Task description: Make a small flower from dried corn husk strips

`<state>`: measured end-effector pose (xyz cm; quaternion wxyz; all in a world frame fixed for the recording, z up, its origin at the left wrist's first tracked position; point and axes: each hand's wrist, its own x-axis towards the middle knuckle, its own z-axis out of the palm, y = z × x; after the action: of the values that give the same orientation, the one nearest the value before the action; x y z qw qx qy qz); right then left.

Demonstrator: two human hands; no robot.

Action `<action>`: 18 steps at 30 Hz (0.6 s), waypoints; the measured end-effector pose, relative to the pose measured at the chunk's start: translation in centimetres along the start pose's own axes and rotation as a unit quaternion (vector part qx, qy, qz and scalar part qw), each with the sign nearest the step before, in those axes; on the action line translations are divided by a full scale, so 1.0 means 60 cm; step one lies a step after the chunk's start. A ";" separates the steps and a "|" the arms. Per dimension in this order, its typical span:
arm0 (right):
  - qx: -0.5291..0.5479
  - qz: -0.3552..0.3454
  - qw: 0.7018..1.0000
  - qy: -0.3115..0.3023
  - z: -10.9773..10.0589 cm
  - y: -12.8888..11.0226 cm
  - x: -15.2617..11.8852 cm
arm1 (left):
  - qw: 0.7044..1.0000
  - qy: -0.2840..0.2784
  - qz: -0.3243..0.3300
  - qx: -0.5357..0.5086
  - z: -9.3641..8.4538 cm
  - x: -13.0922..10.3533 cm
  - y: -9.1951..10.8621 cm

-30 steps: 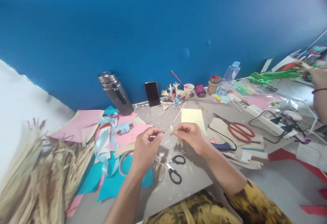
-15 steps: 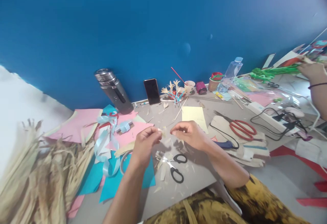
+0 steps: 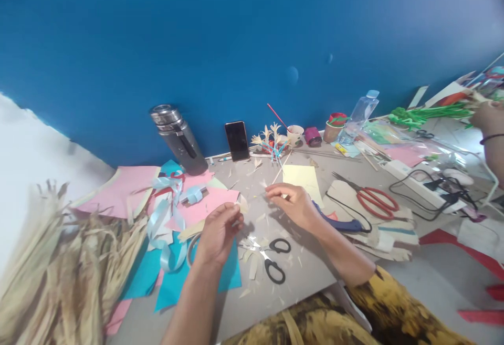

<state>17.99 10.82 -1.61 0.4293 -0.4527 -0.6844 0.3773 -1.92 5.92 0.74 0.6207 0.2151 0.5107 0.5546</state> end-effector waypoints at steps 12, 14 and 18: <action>-0.340 -0.004 0.940 0.003 -0.151 0.002 -0.133 | 0.998 0.028 0.044 0.040 -0.006 0.007 -0.006; -0.409 -0.012 0.910 -0.061 -0.172 0.003 -0.148 | 0.997 0.033 0.041 0.048 0.000 0.007 -0.009; -0.471 0.006 0.872 -0.135 -0.177 0.005 -0.155 | 0.998 0.041 0.022 0.038 0.017 0.005 -0.017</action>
<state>30.04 3.51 -0.49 0.0665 -0.5501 -0.8295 0.0699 -0.57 6.20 0.19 0.5788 0.2266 0.5513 0.5565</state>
